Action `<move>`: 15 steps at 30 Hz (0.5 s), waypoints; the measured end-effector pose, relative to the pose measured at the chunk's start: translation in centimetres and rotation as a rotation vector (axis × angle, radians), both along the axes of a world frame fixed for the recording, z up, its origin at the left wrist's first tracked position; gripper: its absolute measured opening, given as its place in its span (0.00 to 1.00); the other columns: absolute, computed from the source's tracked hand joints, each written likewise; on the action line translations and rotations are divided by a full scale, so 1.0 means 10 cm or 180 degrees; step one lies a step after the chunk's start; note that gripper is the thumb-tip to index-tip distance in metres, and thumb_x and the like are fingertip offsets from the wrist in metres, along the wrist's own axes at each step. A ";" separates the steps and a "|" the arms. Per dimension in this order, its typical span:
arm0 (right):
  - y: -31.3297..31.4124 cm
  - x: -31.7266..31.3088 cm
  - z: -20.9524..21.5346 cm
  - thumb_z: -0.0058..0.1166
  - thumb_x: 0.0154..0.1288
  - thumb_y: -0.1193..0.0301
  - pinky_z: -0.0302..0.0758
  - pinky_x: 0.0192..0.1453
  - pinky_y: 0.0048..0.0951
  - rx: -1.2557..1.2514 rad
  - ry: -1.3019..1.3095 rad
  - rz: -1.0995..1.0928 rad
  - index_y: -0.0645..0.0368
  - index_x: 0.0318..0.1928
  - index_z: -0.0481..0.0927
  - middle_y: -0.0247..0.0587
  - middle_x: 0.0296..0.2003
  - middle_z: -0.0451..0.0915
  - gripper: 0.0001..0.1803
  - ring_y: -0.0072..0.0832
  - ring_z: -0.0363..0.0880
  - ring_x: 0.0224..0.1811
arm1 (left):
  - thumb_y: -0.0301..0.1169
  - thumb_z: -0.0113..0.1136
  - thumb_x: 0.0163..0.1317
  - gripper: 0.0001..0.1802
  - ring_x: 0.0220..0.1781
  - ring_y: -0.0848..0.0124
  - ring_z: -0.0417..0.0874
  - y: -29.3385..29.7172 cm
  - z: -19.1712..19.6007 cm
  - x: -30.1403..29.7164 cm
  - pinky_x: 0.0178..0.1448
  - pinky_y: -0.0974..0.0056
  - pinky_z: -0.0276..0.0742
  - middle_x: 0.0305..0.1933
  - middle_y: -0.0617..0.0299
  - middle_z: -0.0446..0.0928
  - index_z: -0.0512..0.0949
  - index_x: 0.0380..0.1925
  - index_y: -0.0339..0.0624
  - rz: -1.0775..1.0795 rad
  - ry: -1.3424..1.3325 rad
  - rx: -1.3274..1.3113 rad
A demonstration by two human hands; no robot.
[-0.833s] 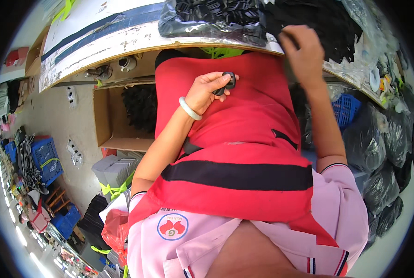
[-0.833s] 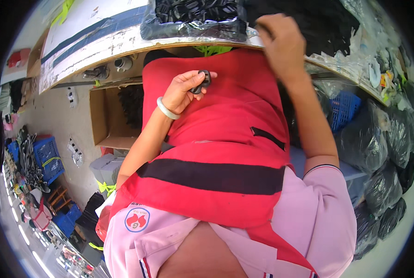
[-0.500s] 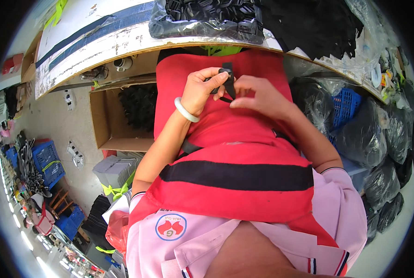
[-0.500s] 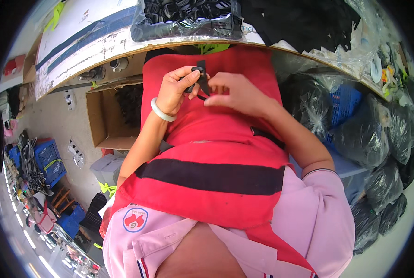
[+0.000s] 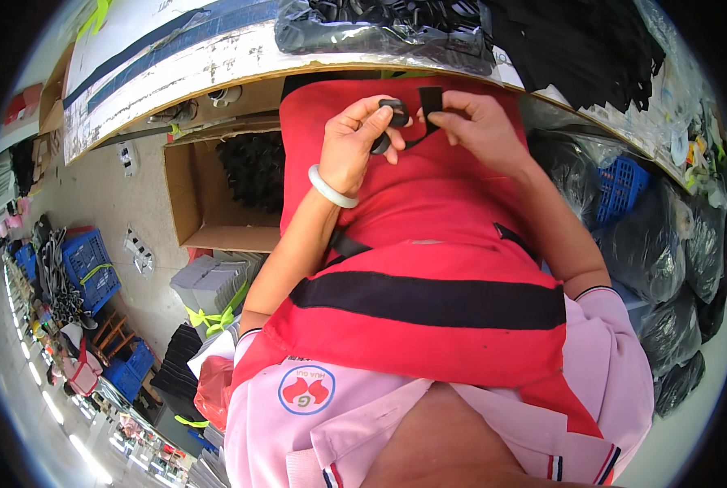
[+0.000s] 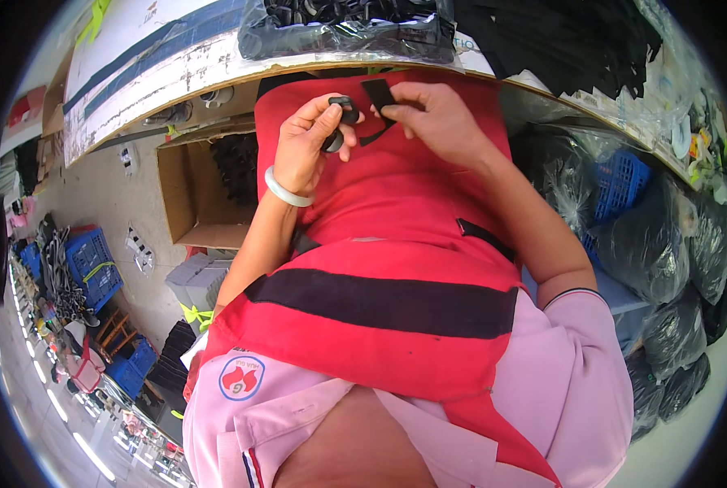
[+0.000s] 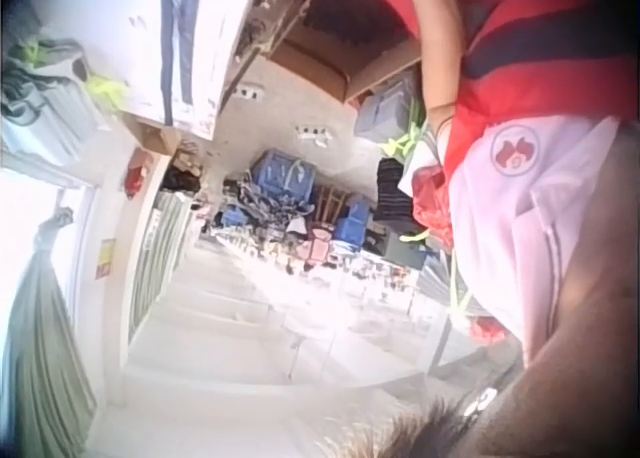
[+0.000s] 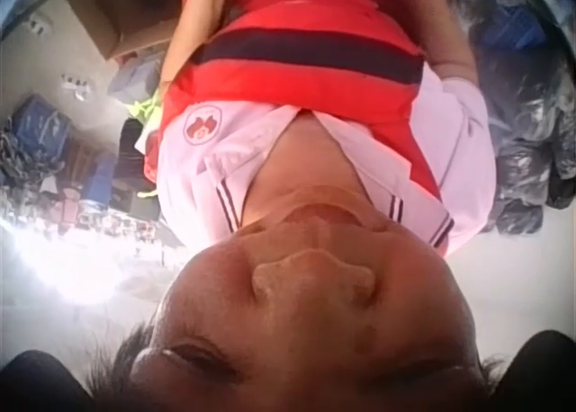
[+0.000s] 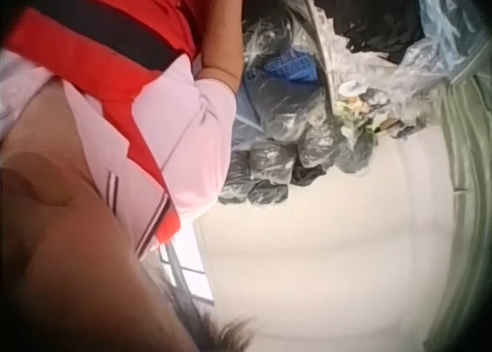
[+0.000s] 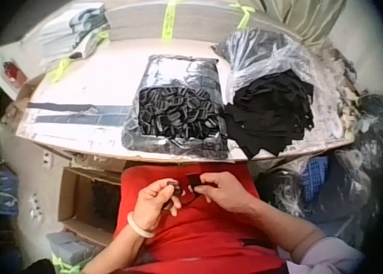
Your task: Manually attaching plastic buckles or slides to straps at a manufacturing workbench.
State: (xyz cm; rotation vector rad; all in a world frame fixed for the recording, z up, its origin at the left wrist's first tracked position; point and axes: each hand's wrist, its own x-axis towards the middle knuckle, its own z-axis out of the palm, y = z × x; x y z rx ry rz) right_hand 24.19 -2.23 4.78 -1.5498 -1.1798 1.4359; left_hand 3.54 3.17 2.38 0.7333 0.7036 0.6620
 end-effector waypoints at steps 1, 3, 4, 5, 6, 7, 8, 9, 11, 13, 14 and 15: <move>0.03 0.04 0.08 0.54 0.65 0.73 0.67 0.29 0.18 -0.0150 0.0025 0.0018 0.61 0.42 0.83 0.26 0.25 0.75 0.08 0.13 0.69 0.23 | 0.28 0.53 0.70 0.14 0.30 0.72 0.81 0.02 -0.01 -0.05 0.30 0.71 0.77 0.36 0.56 0.80 0.76 0.52 0.34 0.0013 0.0001 -0.0011; 0.08 0.10 0.11 0.54 0.66 0.73 0.69 0.29 0.17 -0.0129 0.0235 0.0106 0.61 0.43 0.83 0.27 0.25 0.76 0.08 0.13 0.70 0.23 | 0.28 0.55 0.69 0.15 0.31 0.70 0.82 0.04 -0.02 -0.12 0.28 0.71 0.79 0.36 0.58 0.79 0.76 0.52 0.32 -0.0209 -0.0342 -0.0402; 0.10 0.09 0.17 0.54 0.66 0.73 0.69 0.29 0.17 -0.0139 0.0232 0.0117 0.61 0.43 0.83 0.27 0.25 0.76 0.08 0.13 0.70 0.23 | 0.28 0.55 0.69 0.15 0.31 0.70 0.82 0.05 -0.01 -0.12 0.28 0.71 0.79 0.36 0.58 0.79 0.76 0.52 0.32 -0.0197 -0.0346 -0.0411; 0.11 0.07 0.24 0.55 0.66 0.72 0.69 0.29 0.17 -0.0252 0.0317 0.0118 0.61 0.43 0.83 0.27 0.25 0.76 0.09 0.13 0.70 0.23 | 0.28 0.54 0.69 0.15 0.32 0.70 0.82 0.06 0.00 -0.13 0.29 0.70 0.79 0.37 0.58 0.78 0.76 0.53 0.32 -0.0199 -0.0402 -0.0473; 0.12 0.05 0.27 0.55 0.66 0.72 0.70 0.29 0.17 -0.0365 0.0404 0.0121 0.62 0.44 0.83 0.28 0.26 0.77 0.09 0.13 0.71 0.23 | 0.28 0.53 0.70 0.15 0.33 0.70 0.82 0.06 0.01 -0.14 0.30 0.70 0.79 0.37 0.58 0.78 0.75 0.54 0.32 -0.0200 -0.0454 -0.0536; 0.12 0.02 0.25 0.55 0.66 0.72 0.70 0.29 0.17 -0.0370 0.0412 0.0135 0.62 0.44 0.83 0.28 0.26 0.77 0.09 0.13 0.71 0.23 | 0.28 0.53 0.70 0.15 0.33 0.70 0.82 0.07 0.03 -0.14 0.30 0.70 0.79 0.37 0.58 0.78 0.75 0.54 0.32 -0.0185 -0.0448 -0.0539; 0.12 0.00 0.22 0.55 0.67 0.71 0.70 0.28 0.16 -0.0242 0.0493 0.0192 0.62 0.44 0.82 0.29 0.26 0.77 0.09 0.12 0.72 0.24 | 0.28 0.52 0.70 0.16 0.33 0.70 0.81 0.07 0.05 -0.13 0.30 0.70 0.78 0.37 0.58 0.78 0.74 0.55 0.33 -0.0148 -0.0636 -0.0680; 0.12 -0.02 0.20 0.56 0.67 0.71 0.70 0.28 0.16 -0.0113 0.0578 0.0248 0.63 0.44 0.82 0.29 0.26 0.77 0.10 0.12 0.72 0.24 | 0.28 0.51 0.71 0.16 0.34 0.70 0.80 0.07 0.05 -0.13 0.31 0.70 0.77 0.37 0.59 0.77 0.73 0.56 0.33 -0.0110 -0.0821 -0.0819; 0.12 -0.12 0.28 0.56 0.67 0.69 0.69 0.28 0.15 -0.0204 0.0665 0.0136 0.62 0.44 0.81 0.29 0.25 0.77 0.11 0.12 0.72 0.23 | 0.29 0.51 0.71 0.16 0.33 0.70 0.79 0.10 -0.05 -0.19 0.31 0.70 0.75 0.37 0.59 0.77 0.73 0.56 0.33 -0.0290 -0.1182 -0.0996; 0.12 -0.16 0.30 0.56 0.67 0.68 0.67 0.27 0.15 -0.0295 0.0752 -0.0018 0.62 0.45 0.81 0.29 0.25 0.77 0.11 0.12 0.71 0.23 | 0.29 0.51 0.71 0.16 0.33 0.70 0.78 0.12 -0.08 -0.24 0.31 0.71 0.74 0.37 0.60 0.76 0.73 0.55 0.33 -0.0509 -0.1538 -0.1182; 0.10 -0.17 0.30 0.57 0.67 0.66 0.65 0.26 0.14 -0.0425 0.0885 0.0043 0.61 0.44 0.81 0.28 0.24 0.77 0.12 0.11 0.70 0.22 | 0.29 0.51 0.71 0.16 0.32 0.70 0.77 0.12 -0.08 -0.24 0.31 0.71 0.72 0.37 0.60 0.76 0.73 0.55 0.34 -0.0528 -0.1690 -0.1288; 0.09 -0.17 0.29 0.57 0.67 0.65 0.63 0.25 0.13 -0.0552 0.1018 0.0099 0.60 0.44 0.82 0.27 0.24 0.76 0.12 0.10 0.68 0.21 | 0.29 0.51 0.71 0.16 0.31 0.70 0.76 0.12 -0.07 -0.25 0.30 0.72 0.70 0.37 0.60 0.76 0.73 0.55 0.34 -0.0550 -0.1841 -0.1396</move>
